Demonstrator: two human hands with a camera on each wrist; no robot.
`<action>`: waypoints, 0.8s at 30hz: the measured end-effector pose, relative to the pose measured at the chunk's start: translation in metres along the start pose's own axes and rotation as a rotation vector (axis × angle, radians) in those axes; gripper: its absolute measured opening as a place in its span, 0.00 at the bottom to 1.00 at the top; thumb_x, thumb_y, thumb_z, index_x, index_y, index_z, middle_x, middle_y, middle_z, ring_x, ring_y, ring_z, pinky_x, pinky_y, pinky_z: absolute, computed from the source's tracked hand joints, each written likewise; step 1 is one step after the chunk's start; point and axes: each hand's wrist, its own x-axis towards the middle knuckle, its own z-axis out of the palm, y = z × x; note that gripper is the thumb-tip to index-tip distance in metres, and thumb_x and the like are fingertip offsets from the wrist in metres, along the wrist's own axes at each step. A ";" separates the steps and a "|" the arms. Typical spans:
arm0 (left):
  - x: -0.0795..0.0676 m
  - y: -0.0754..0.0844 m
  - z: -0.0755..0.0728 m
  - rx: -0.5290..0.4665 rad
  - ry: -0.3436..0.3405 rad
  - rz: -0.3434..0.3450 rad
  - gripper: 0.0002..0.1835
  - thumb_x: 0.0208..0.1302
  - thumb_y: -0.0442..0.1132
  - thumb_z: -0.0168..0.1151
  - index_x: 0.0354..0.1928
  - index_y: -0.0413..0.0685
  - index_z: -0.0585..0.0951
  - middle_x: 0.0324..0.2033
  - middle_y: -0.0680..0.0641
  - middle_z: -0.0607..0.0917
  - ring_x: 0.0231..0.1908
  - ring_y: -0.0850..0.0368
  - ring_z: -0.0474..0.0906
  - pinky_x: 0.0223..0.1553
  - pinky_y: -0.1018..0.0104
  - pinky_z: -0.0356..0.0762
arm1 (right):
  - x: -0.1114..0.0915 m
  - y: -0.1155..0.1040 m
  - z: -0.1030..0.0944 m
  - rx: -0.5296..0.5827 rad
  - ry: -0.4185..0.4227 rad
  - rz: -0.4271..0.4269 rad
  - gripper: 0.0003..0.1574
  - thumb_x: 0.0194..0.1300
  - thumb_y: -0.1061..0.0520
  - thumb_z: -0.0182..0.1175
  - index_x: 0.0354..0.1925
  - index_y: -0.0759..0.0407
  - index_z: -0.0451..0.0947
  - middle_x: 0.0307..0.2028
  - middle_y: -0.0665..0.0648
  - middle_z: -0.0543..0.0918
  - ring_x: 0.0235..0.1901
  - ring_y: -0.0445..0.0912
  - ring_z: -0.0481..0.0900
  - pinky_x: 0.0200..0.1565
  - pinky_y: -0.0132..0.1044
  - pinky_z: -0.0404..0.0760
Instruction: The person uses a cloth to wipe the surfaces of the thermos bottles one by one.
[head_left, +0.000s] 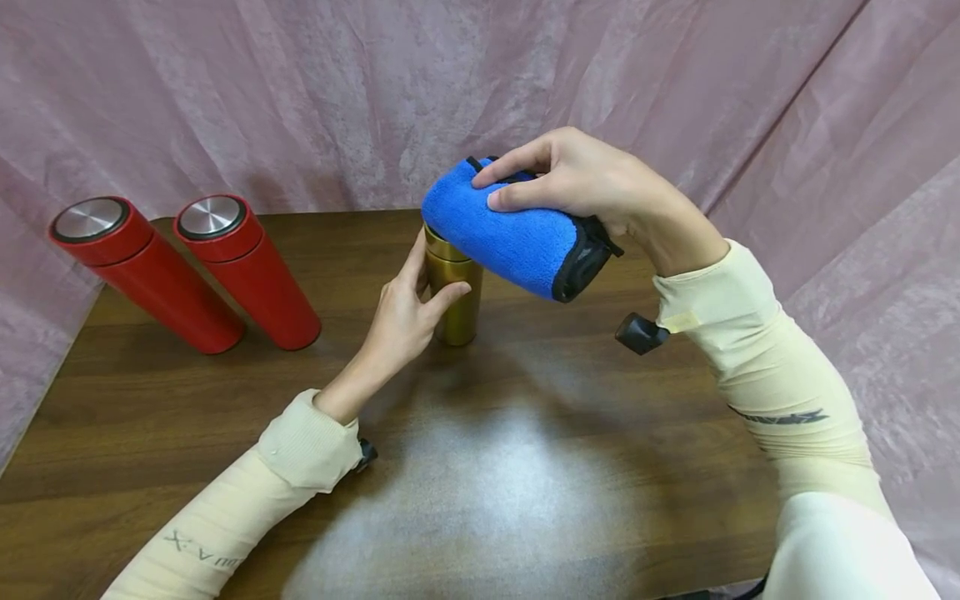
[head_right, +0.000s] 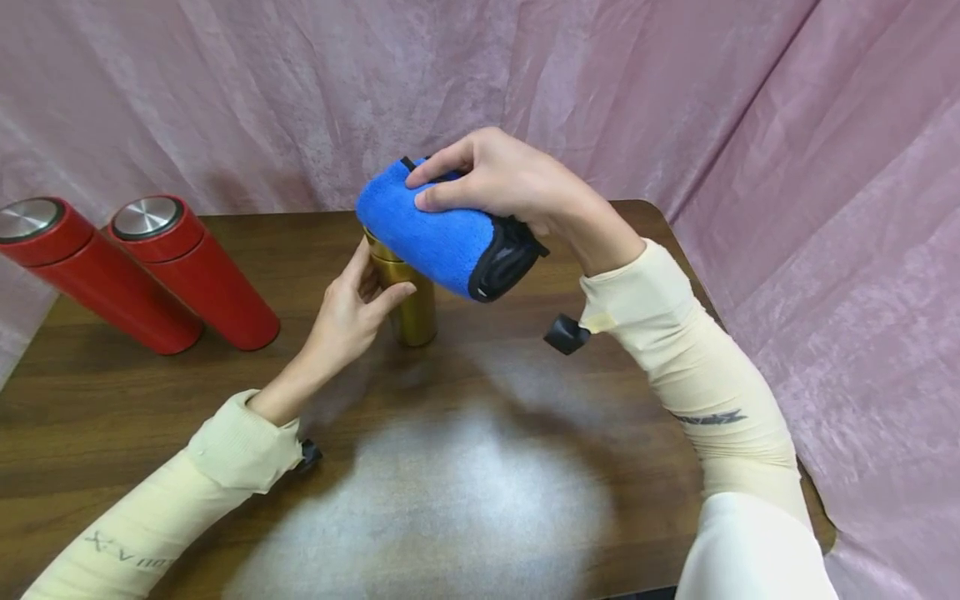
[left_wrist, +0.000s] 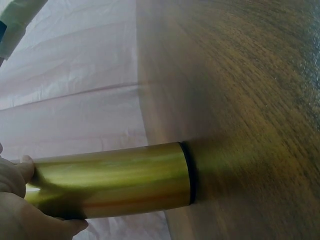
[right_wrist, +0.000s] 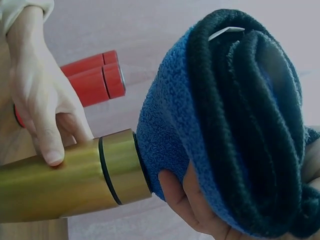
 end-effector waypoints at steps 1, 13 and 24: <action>0.000 0.000 0.000 0.001 0.000 0.001 0.46 0.71 0.39 0.68 0.83 0.57 0.52 0.73 0.46 0.70 0.69 0.54 0.71 0.71 0.62 0.67 | 0.002 -0.001 0.000 -0.008 0.004 -0.003 0.26 0.69 0.45 0.69 0.63 0.44 0.83 0.69 0.53 0.73 0.53 0.58 0.79 0.50 0.49 0.84; 0.001 0.000 0.002 0.015 0.016 -0.011 0.47 0.70 0.38 0.69 0.83 0.58 0.53 0.72 0.46 0.72 0.66 0.53 0.73 0.69 0.63 0.70 | 0.018 -0.001 -0.004 0.088 0.040 0.045 0.25 0.68 0.48 0.70 0.62 0.47 0.84 0.71 0.53 0.70 0.55 0.57 0.78 0.52 0.47 0.83; 0.000 0.000 0.002 0.027 0.025 -0.011 0.47 0.70 0.37 0.69 0.83 0.54 0.52 0.73 0.44 0.71 0.67 0.52 0.73 0.69 0.64 0.69 | 0.013 0.011 -0.013 0.044 0.062 0.086 0.28 0.68 0.45 0.69 0.65 0.46 0.82 0.70 0.56 0.71 0.54 0.57 0.78 0.50 0.46 0.84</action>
